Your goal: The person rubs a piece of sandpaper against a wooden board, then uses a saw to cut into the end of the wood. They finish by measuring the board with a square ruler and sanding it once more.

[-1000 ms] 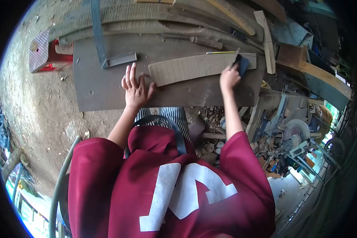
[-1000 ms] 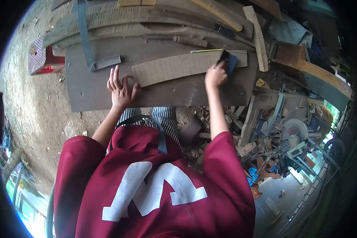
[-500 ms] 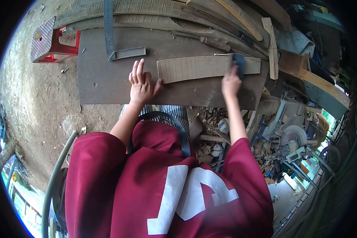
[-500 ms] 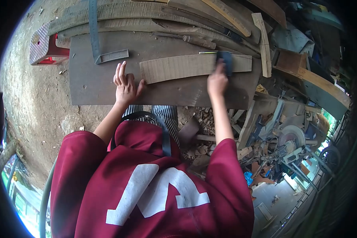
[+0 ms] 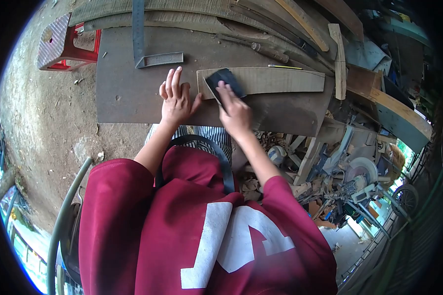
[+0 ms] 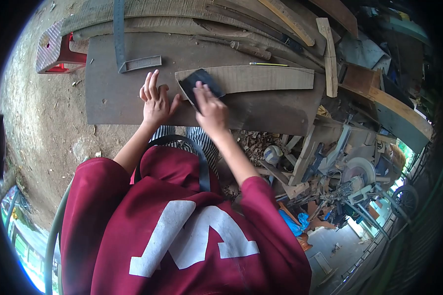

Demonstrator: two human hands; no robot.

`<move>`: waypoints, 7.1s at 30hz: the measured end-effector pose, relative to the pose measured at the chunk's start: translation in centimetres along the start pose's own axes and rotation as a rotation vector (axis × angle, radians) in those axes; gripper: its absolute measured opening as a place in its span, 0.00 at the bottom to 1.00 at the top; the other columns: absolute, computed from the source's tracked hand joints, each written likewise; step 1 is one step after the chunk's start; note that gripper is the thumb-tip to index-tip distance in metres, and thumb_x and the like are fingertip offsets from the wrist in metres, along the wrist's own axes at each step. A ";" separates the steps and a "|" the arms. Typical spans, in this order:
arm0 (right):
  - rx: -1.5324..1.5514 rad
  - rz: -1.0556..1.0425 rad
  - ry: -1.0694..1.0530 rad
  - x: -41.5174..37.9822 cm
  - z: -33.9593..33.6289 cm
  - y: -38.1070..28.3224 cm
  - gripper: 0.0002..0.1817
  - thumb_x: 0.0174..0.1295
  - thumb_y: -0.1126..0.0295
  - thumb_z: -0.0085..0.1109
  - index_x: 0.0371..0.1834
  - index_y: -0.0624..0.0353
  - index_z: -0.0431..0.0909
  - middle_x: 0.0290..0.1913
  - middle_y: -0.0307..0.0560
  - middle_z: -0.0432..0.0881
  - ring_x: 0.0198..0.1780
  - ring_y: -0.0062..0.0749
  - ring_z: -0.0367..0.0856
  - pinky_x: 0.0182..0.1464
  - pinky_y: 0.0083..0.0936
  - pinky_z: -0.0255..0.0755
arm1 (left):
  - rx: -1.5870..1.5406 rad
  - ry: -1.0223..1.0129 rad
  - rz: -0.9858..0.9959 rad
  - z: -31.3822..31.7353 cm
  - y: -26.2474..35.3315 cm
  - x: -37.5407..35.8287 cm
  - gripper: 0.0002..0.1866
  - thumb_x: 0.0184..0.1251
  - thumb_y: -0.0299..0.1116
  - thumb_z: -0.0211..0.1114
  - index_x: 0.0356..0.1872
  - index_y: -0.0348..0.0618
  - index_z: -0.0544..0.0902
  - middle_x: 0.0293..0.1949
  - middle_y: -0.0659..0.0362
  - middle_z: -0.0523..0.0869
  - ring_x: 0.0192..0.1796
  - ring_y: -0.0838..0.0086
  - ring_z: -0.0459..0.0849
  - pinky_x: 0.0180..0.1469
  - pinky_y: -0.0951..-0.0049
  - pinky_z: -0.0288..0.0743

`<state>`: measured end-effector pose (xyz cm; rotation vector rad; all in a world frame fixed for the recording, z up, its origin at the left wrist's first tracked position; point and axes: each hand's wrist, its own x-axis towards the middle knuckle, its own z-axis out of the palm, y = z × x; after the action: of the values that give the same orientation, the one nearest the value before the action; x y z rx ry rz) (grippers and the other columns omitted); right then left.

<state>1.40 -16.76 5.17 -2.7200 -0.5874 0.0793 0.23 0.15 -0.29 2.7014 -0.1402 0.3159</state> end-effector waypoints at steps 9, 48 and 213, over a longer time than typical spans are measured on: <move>-0.343 0.697 0.159 -4.2 -3.3 12.5 0.18 0.62 0.62 0.42 0.54 0.52 0.69 0.20 0.59 0.77 0.22 0.53 0.78 0.23 0.45 0.71 | -0.045 -0.019 -0.005 -0.3 -0.3 -0.1 0.24 0.51 0.48 0.59 0.44 0.40 0.72 0.63 0.47 0.56 0.66 0.57 0.52 0.60 0.60 0.46; -0.158 0.160 0.082 0.8 1.3 -3.3 0.18 0.50 0.71 0.49 0.42 0.74 0.69 0.27 0.64 0.79 0.31 0.50 0.81 0.36 0.37 0.76 | -0.076 0.055 0.016 0.0 -0.1 -0.2 0.22 0.51 0.48 0.59 0.48 0.57 0.72 0.63 0.49 0.58 0.66 0.60 0.56 0.60 0.59 0.42; -0.012 0.729 0.433 -2.0 -7.1 25.8 0.28 0.59 0.51 0.48 0.13 0.67 0.74 0.11 0.59 0.72 0.20 0.49 0.78 0.20 0.41 0.67 | 0.096 0.018 -0.064 -0.8 -0.4 0.5 0.27 0.52 0.50 0.59 0.51 0.49 0.70 0.60 0.54 0.64 0.64 0.63 0.59 0.60 0.63 0.48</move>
<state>10.52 -41.87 2.66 -2.6883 0.5286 -0.3217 0.67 0.85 0.36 2.7905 -0.0341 0.3354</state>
